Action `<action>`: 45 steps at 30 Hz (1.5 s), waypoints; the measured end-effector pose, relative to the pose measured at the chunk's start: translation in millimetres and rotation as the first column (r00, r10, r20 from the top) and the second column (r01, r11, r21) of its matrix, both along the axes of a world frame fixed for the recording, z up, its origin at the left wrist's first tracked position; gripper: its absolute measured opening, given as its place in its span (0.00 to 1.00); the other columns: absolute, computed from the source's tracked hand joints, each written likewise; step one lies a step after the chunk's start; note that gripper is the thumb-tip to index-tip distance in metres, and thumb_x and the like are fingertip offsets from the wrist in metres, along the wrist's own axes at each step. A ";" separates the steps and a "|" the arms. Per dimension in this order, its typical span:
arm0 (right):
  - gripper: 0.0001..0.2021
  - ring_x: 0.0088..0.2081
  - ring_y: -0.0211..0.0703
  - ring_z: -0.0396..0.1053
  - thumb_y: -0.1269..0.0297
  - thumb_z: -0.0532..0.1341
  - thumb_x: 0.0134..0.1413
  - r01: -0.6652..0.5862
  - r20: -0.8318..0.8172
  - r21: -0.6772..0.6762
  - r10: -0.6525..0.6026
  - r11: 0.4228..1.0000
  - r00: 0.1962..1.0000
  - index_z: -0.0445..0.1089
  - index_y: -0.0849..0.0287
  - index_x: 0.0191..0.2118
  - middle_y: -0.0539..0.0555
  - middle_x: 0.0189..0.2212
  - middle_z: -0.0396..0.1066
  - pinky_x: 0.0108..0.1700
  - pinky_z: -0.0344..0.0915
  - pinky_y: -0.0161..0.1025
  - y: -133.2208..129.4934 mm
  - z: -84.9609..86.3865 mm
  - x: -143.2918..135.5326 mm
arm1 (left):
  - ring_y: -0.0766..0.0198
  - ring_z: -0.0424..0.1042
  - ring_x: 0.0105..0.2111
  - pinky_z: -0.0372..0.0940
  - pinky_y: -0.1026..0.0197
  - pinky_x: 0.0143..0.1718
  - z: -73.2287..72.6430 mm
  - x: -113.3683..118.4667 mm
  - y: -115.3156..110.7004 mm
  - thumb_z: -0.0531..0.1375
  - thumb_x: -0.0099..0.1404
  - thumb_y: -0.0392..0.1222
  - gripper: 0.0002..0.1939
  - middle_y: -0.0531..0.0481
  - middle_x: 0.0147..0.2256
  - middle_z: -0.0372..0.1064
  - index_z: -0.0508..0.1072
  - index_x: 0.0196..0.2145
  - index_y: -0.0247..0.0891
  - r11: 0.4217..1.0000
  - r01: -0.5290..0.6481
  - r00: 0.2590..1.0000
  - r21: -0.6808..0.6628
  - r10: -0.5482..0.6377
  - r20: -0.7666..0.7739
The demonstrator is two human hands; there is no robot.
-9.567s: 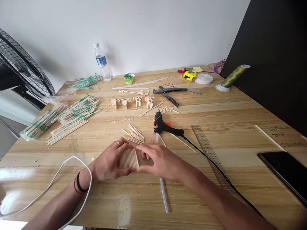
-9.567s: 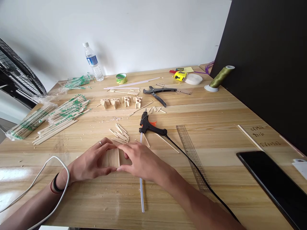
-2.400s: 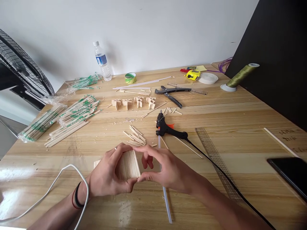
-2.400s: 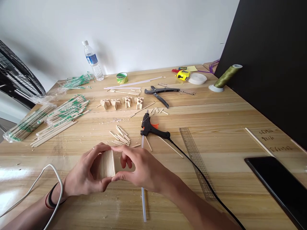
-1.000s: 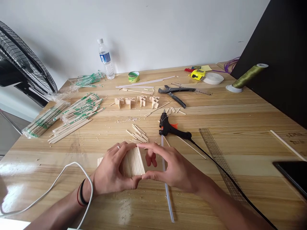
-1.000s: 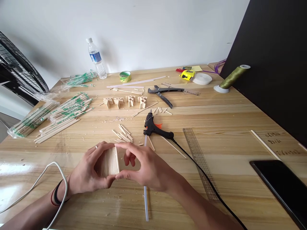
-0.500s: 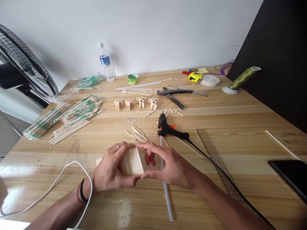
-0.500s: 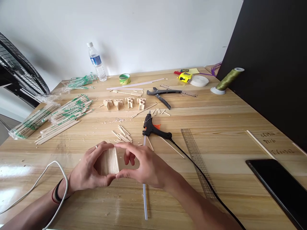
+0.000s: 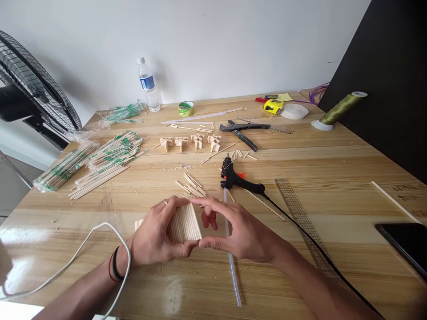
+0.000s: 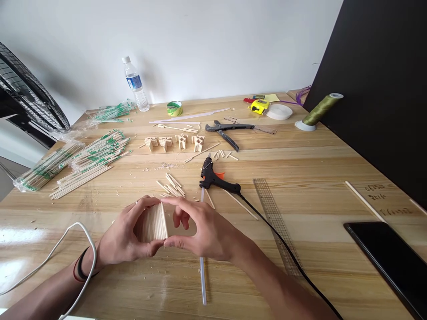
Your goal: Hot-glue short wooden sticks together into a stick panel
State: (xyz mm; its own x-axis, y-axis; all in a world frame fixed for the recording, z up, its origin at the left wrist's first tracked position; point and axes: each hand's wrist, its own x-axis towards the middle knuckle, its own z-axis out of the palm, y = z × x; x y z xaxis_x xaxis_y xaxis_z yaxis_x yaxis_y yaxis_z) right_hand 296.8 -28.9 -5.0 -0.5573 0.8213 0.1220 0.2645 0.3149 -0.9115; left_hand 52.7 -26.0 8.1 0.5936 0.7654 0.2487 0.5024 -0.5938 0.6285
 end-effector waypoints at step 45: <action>0.34 0.36 0.38 0.71 0.57 0.74 0.58 -0.020 -0.058 -0.096 0.015 0.995 0.998 0.65 0.48 0.68 0.44 0.32 0.72 0.45 0.67 0.38 2.9 0.2 -0.5 | 0.55 0.78 0.46 0.73 0.57 0.49 -0.4 -2.3 0.7 0.70 0.60 0.44 0.34 0.46 0.50 0.74 0.61 0.60 0.43 1.000 0.018 0.998 0.013 -0.018 0.064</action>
State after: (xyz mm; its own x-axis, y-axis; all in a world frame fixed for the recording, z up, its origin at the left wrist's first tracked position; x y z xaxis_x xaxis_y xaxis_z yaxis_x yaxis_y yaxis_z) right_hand 296.3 -25.9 -4.8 -0.5661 0.8209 0.0754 0.2059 0.2293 -0.9513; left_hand 50.4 -25.3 7.7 0.5898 0.7513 0.2961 0.4508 -0.6106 0.6512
